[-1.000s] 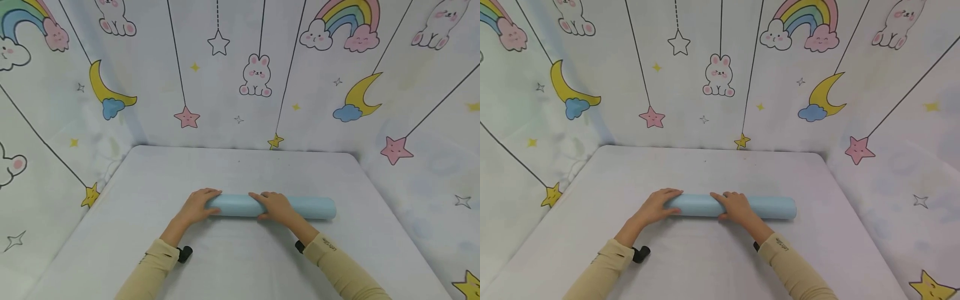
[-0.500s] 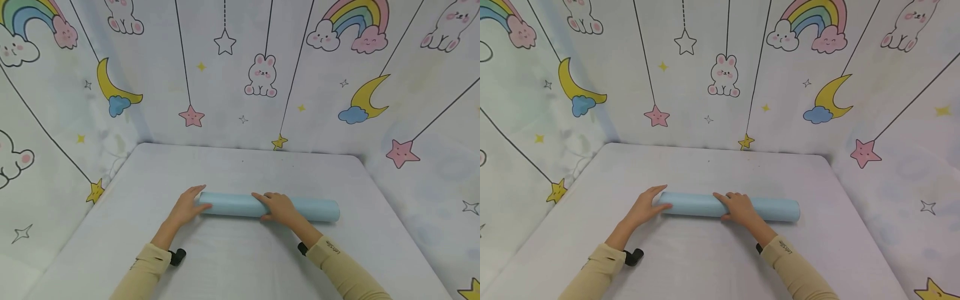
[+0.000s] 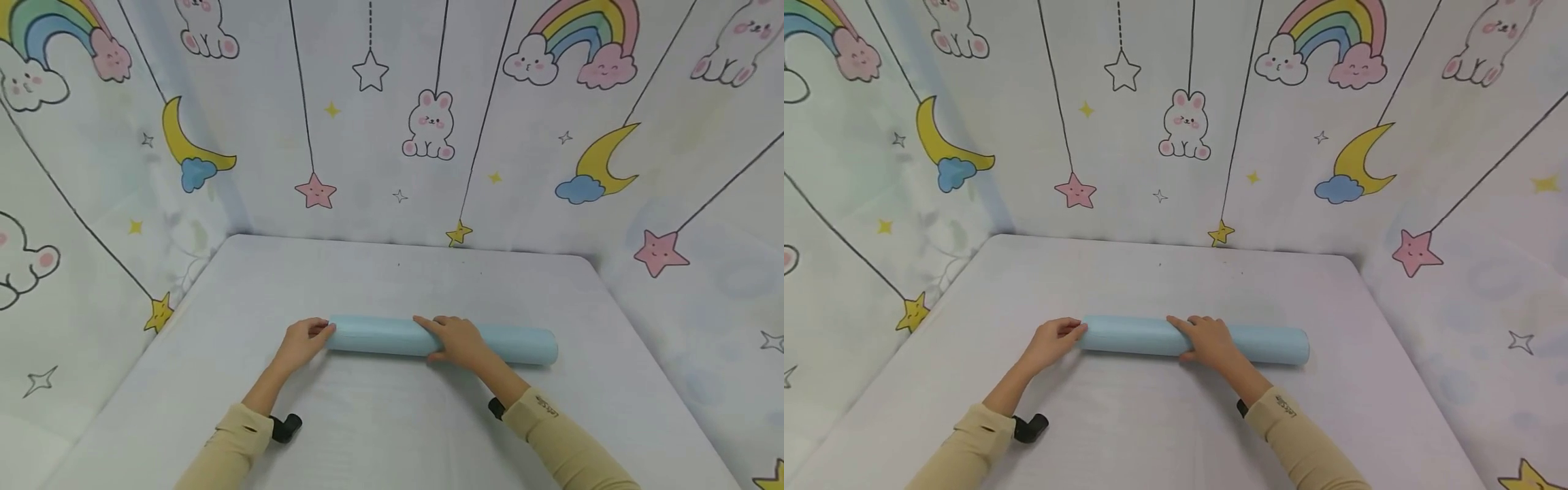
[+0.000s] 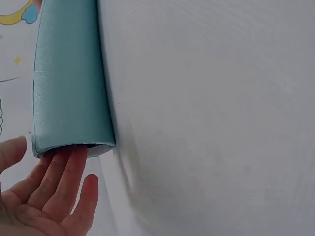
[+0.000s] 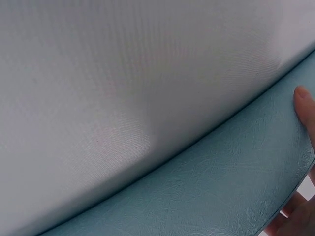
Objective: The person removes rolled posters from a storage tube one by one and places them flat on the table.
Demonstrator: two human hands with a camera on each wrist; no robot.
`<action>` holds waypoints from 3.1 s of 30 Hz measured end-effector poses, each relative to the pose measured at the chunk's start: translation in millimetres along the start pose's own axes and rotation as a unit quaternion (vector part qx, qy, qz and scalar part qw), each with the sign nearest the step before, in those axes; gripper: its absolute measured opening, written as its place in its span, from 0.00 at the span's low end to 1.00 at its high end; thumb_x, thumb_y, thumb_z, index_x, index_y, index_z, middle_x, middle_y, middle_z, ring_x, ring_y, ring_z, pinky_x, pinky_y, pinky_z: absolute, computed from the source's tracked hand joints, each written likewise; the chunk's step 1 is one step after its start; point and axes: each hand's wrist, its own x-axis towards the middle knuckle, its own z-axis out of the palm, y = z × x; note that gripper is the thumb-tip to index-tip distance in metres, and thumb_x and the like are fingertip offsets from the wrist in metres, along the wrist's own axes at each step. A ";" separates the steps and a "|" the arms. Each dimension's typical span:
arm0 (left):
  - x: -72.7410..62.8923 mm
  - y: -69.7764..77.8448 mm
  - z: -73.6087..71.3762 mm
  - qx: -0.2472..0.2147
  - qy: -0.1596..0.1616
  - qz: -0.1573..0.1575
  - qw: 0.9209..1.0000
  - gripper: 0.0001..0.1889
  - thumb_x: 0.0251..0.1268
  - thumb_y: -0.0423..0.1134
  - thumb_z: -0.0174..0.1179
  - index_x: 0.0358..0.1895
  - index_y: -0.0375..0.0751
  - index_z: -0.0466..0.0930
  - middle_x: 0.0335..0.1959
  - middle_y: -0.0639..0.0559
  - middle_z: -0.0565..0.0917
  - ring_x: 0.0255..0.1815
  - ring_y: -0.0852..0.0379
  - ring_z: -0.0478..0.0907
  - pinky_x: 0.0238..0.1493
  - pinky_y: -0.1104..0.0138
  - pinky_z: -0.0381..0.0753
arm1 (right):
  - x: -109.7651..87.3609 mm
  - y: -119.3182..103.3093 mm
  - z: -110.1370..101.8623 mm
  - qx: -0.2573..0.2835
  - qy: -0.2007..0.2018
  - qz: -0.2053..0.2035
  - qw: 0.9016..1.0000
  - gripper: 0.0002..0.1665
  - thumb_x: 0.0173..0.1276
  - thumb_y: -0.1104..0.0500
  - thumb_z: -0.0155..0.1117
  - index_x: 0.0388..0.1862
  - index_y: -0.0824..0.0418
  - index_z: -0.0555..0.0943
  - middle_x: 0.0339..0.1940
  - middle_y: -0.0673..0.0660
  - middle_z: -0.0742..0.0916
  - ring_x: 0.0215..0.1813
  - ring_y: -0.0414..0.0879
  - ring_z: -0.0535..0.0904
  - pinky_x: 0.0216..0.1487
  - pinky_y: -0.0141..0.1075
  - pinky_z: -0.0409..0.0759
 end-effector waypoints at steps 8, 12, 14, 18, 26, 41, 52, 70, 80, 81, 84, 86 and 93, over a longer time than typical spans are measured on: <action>5.0 -4.7 -4.7 -0.123 -0.070 -0.071 0.987 0.20 0.71 0.37 0.45 0.56 0.22 0.68 0.47 0.36 0.78 0.44 0.51 0.77 0.45 0.61 0.78 | 0.3 3.0 3.9 -0.006 0.001 0.001 1.000 0.48 0.45 0.43 0.73 0.66 0.49 0.66 0.50 0.59 0.80 0.46 0.55 0.78 0.41 0.48 0.76; 6.4 -7.6 -6.0 -0.145 -0.084 -0.079 0.983 0.19 0.71 0.36 0.45 0.55 0.20 0.68 0.45 0.36 0.79 0.43 0.52 0.78 0.45 0.62 0.77 | -0.4 3.6 4.5 -0.008 0.004 0.002 1.000 0.48 0.44 0.42 0.74 0.66 0.49 0.67 0.49 0.59 0.80 0.44 0.55 0.78 0.39 0.47 0.76; 7.2 -9.1 -6.0 -0.151 -0.088 -0.083 0.981 0.20 0.71 0.36 0.45 0.55 0.19 0.68 0.44 0.35 0.79 0.43 0.51 0.78 0.46 0.62 0.77 | -0.9 3.8 4.6 -0.010 0.005 0.002 1.000 0.48 0.44 0.42 0.74 0.66 0.49 0.67 0.48 0.58 0.80 0.44 0.54 0.78 0.39 0.46 0.76; 8.5 -10.6 -6.1 -0.157 -0.089 -0.090 0.979 0.19 0.71 0.35 0.44 0.54 0.19 0.68 0.44 0.35 0.79 0.44 0.51 0.79 0.46 0.62 0.77 | -1.6 3.4 3.4 -0.008 0.009 -0.002 1.000 0.48 0.44 0.42 0.74 0.66 0.49 0.67 0.48 0.58 0.81 0.44 0.54 0.79 0.38 0.46 0.76; 7.8 -13.7 -10.2 -0.156 -0.103 -0.070 0.980 0.18 0.70 0.35 0.46 0.52 0.20 0.70 0.42 0.38 0.80 0.43 0.52 0.79 0.47 0.60 0.77 | -2.8 3.1 1.7 -0.001 0.012 0.004 1.000 0.48 0.44 0.43 0.74 0.65 0.49 0.67 0.48 0.58 0.81 0.44 0.54 0.78 0.39 0.47 0.76; 10.0 -17.5 -13.1 -0.095 -0.084 -0.029 0.992 0.17 0.67 0.37 0.52 0.48 0.23 0.75 0.35 0.43 0.82 0.35 0.54 0.79 0.39 0.64 0.79 | -4.4 4.2 3.1 0.005 0.018 0.003 1.000 0.48 0.44 0.42 0.73 0.65 0.49 0.68 0.49 0.57 0.81 0.46 0.53 0.78 0.40 0.46 0.76; 9.9 -15.8 -17.1 -0.059 -0.054 -0.040 0.996 0.17 0.66 0.37 0.53 0.48 0.23 0.74 0.39 0.37 0.81 0.35 0.53 0.80 0.38 0.63 0.80 | -18.4 18.5 1.1 0.017 0.022 0.026 0.999 0.47 0.43 0.43 0.75 0.64 0.48 0.69 0.51 0.57 0.81 0.48 0.54 0.78 0.44 0.48 0.76; 7.6 -17.0 -25.3 -0.039 -0.045 -0.043 0.997 0.16 0.66 0.36 0.52 0.47 0.23 0.74 0.37 0.38 0.82 0.33 0.54 0.80 0.37 0.64 0.79 | -44.5 49.0 0.2 0.032 0.027 0.038 0.998 0.47 0.42 0.45 0.76 0.64 0.49 0.70 0.52 0.58 0.81 0.51 0.55 0.77 0.47 0.51 0.74; 7.3 -20.2 -30.4 -0.029 -0.038 -0.043 0.998 0.15 0.66 0.36 0.52 0.46 0.24 0.75 0.35 0.41 0.82 0.34 0.53 0.80 0.37 0.63 0.79 | -57.0 62.6 -1.3 0.045 0.037 0.041 0.997 0.47 0.42 0.47 0.77 0.64 0.49 0.70 0.52 0.60 0.81 0.52 0.57 0.76 0.50 0.52 0.73; 7.3 -20.8 -31.1 -0.028 -0.038 -0.043 0.998 0.15 0.66 0.36 0.52 0.47 0.24 0.75 0.35 0.40 0.82 0.34 0.52 0.80 0.37 0.63 0.79 | -58.4 64.2 -1.4 0.046 0.039 0.042 0.997 0.47 0.41 0.48 0.77 0.64 0.50 0.70 0.52 0.60 0.81 0.52 0.57 0.76 0.50 0.52 0.72; 7.8 -22.6 -32.8 -0.026 -0.034 -0.045 0.998 0.15 0.66 0.36 0.52 0.46 0.24 0.75 0.35 0.41 0.82 0.34 0.53 0.80 0.37 0.64 0.79 | -63.0 69.4 -1.5 0.049 0.046 0.047 0.997 0.47 0.41 0.48 0.78 0.64 0.49 0.70 0.53 0.60 0.81 0.53 0.57 0.76 0.50 0.52 0.73; 8.4 -24.1 -34.1 -0.020 -0.033 -0.044 0.998 0.16 0.66 0.36 0.52 0.47 0.24 0.75 0.35 0.41 0.82 0.34 0.53 0.80 0.37 0.64 0.79 | -66.0 72.7 -2.0 0.053 0.046 0.050 0.996 0.47 0.41 0.49 0.78 0.64 0.50 0.71 0.53 0.60 0.80 0.53 0.57 0.76 0.50 0.53 0.72; 9.5 -26.8 -38.2 -0.011 -0.030 -0.043 0.999 0.16 0.66 0.37 0.52 0.48 0.24 0.75 0.36 0.39 0.82 0.34 0.53 0.80 0.37 0.64 0.79 | -75.3 83.1 -4.2 0.060 0.049 0.052 0.996 0.47 0.40 0.51 0.78 0.63 0.52 0.71 0.53 0.61 0.80 0.54 0.58 0.75 0.52 0.53 0.71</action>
